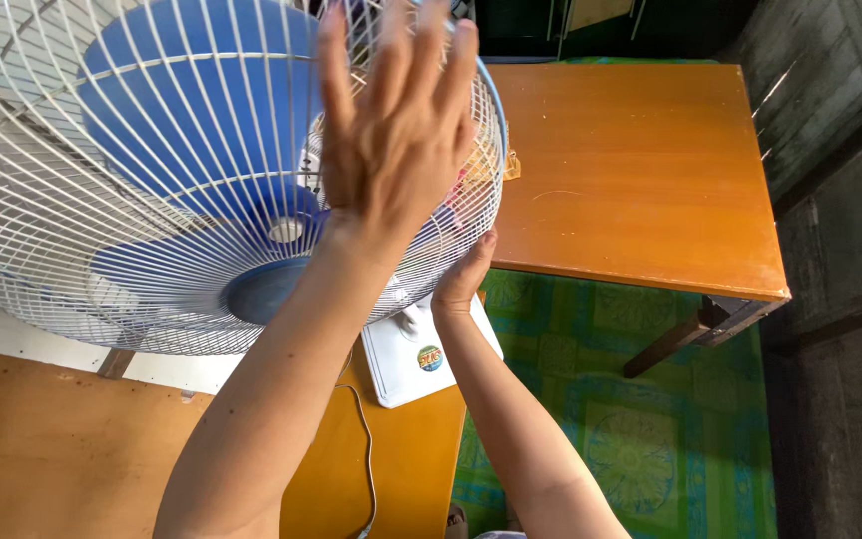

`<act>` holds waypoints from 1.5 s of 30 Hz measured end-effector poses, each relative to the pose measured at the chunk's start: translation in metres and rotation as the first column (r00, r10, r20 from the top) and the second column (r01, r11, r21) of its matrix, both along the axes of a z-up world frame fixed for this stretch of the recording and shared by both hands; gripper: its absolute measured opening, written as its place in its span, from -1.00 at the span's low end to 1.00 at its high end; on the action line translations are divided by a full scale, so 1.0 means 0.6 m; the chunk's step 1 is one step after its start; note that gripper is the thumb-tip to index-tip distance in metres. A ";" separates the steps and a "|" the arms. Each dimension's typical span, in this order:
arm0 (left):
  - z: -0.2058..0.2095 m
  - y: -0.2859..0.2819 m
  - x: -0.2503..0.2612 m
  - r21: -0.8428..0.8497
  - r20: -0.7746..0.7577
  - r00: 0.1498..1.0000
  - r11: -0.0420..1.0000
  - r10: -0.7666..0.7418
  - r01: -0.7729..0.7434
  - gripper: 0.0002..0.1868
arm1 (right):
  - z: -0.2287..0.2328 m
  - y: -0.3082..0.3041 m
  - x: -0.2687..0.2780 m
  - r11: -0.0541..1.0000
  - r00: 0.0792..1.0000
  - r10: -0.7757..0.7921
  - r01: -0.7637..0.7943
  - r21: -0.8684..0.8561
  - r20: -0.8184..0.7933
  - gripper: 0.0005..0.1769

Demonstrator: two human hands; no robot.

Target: The person removes the front grille of a table fan, then reattaches it and wipes the grille with a cloth. The fan remains on a yellow table throughout the process.

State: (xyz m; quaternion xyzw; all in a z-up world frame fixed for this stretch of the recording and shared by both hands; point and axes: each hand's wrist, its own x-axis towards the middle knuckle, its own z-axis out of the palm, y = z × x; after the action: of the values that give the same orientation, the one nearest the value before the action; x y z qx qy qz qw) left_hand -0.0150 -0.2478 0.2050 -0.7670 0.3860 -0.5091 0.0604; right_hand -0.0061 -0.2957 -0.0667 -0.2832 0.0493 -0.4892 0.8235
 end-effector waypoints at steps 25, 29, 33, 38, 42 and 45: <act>0.022 -0.069 0.011 0.120 0.166 0.980 0.984 0.108 -0.129 -0.76 | -0.002 -0.007 -0.018 0.993 0.981 0.113 -0.105 0.055 -0.158 -0.04; 0.022 -0.073 0.008 0.124 0.144 0.984 0.985 0.104 -0.122 -0.78 | -0.006 -0.019 -0.027 0.991 0.958 0.133 -0.125 0.047 -0.252 0.03; 0.020 -0.076 0.007 0.118 0.157 0.982 0.985 0.107 -0.126 -0.78 | 0.010 -0.040 -0.026 0.977 0.935 0.197 -0.162 0.138 -0.295 -0.01; 0.020 -0.074 0.009 0.107 0.166 0.981 0.987 0.098 -0.116 -0.80 | 0.036 -0.076 -0.018 0.977 0.970 0.197 -0.181 0.116 -0.142 -0.24; 0.021 -0.072 0.006 0.109 0.144 0.986 0.989 0.079 -0.095 -0.81 | 0.036 -0.078 -0.016 0.962 0.980 0.184 -0.166 0.217 -0.068 -0.44; 0.022 -0.068 0.002 0.119 0.157 0.984 0.987 0.087 -0.106 -0.79 | 0.032 -0.071 -0.015 0.965 0.987 0.148 -0.130 0.230 -0.063 -0.50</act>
State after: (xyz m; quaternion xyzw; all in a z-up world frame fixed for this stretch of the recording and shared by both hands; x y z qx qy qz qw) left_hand -0.0139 -0.2887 0.2180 -0.7386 0.3741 -0.5368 0.1626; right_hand -0.0150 -0.3381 -0.0477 -0.2102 0.1170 -0.4097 0.8799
